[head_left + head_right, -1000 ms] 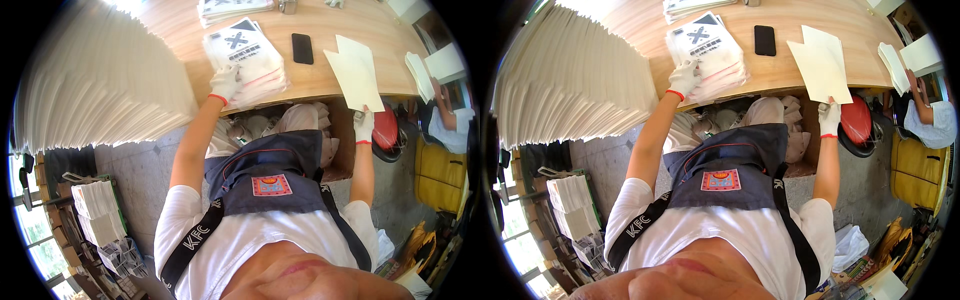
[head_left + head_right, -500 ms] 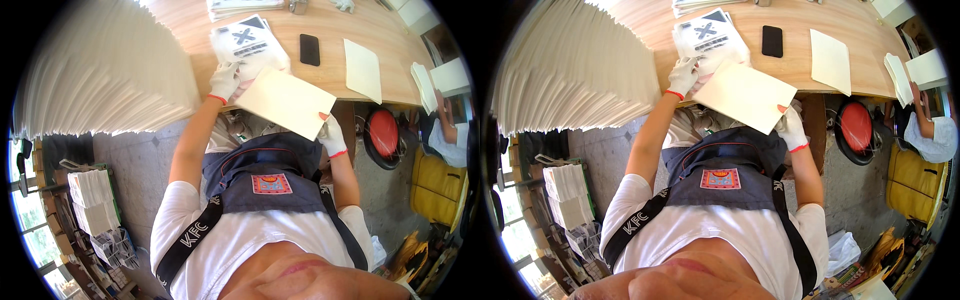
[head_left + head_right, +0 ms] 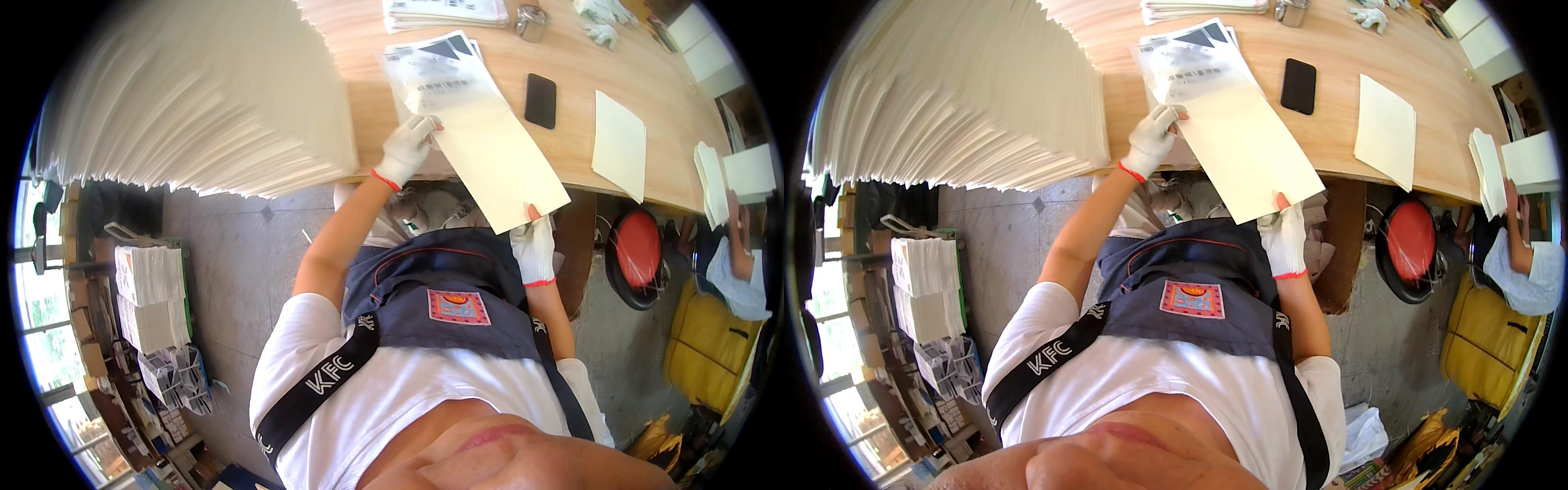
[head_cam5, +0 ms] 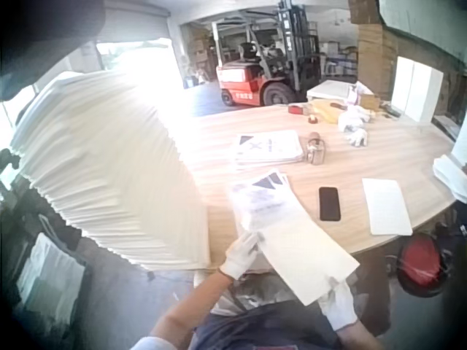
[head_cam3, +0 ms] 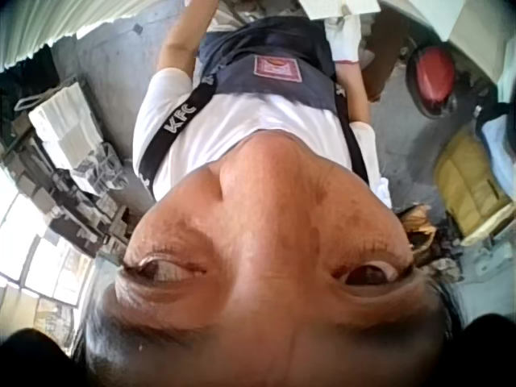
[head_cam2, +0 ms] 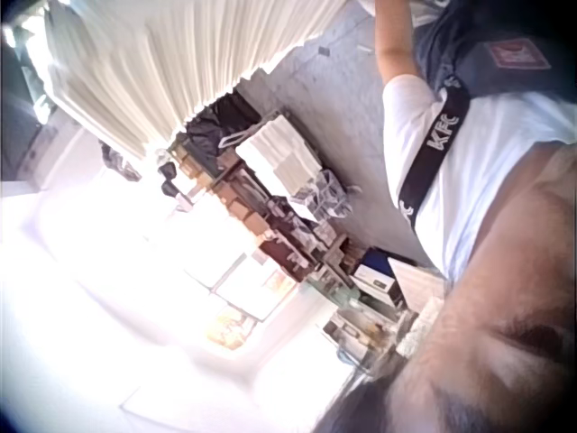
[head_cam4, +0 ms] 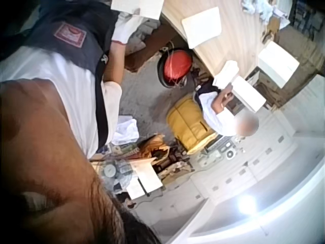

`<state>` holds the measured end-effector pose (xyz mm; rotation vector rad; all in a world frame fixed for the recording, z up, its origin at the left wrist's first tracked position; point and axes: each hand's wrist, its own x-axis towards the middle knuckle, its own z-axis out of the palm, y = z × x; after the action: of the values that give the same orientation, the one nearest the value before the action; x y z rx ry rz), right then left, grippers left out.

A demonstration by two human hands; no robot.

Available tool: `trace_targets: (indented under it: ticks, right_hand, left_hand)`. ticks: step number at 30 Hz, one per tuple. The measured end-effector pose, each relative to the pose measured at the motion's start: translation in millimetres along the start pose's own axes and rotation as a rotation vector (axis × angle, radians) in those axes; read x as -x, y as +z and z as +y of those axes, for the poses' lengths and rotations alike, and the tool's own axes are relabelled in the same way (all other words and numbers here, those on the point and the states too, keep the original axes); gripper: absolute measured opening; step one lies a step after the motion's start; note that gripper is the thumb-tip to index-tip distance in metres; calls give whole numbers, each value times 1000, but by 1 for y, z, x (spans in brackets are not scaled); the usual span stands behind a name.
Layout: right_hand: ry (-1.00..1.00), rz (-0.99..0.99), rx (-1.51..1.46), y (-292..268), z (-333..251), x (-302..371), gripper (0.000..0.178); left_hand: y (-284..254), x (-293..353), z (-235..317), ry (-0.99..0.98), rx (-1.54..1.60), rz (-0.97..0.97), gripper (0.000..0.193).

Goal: The person repeatedly picks up a single sheet of paper from a stack on the table and places it onto a separate growing pile. The person wears white gloves and a KFC apron while performing this repetitive stacking task.

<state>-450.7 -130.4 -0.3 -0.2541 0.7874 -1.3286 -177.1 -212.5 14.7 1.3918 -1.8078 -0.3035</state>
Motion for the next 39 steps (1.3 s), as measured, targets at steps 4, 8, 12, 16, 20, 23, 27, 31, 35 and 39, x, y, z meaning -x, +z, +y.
trace_targets:
  ticks: [4, 8, 12, 16, 20, 23, 27, 31, 35, 39]
  right_hand:
    - [-16, 38, 40, 18, -7, 15, 25]
    - [8, -17, 116, 20, -17, 32, 24]
    - [28, -11, 158, 23, -24, 45, 26]
    - [155, -280, 86, -4, -23, 43, 31]
    - [274, 17, 265, -1, 12, 29, 29]
    - [300, 19, 96, -2, 48, -3, 26]
    - [317, 12, -340, 6, 77, -58, 33]
    - [388, -248, 111, 12, 62, -44, 31]
    - [235, -433, 1136, 43, 41, -25, 28]
    - [-601, -769, 1715, 45, 71, -42, 22]
  left_hand:
    - [46, 12, 40, -385, 640, 562, 41]
    - [93, 22, 36, -512, 1264, 565, 43]
    - [126, 30, 21, -631, 2025, 250, 43]
    - [130, 60, 22, -803, 2142, 20, 48]
    - [144, 119, 22, -912, 2135, -73, 52]
    - [171, 149, 17, -844, 1310, 235, 30]
    - [161, 141, 12, -1037, 1007, 38, 27]
    - [122, 133, 7, -1014, 1365, -35, 23]
    - [52, 132, 25, -1079, 1181, 73, 27]
    - [17, 125, 19, -1048, 993, -86, 25]
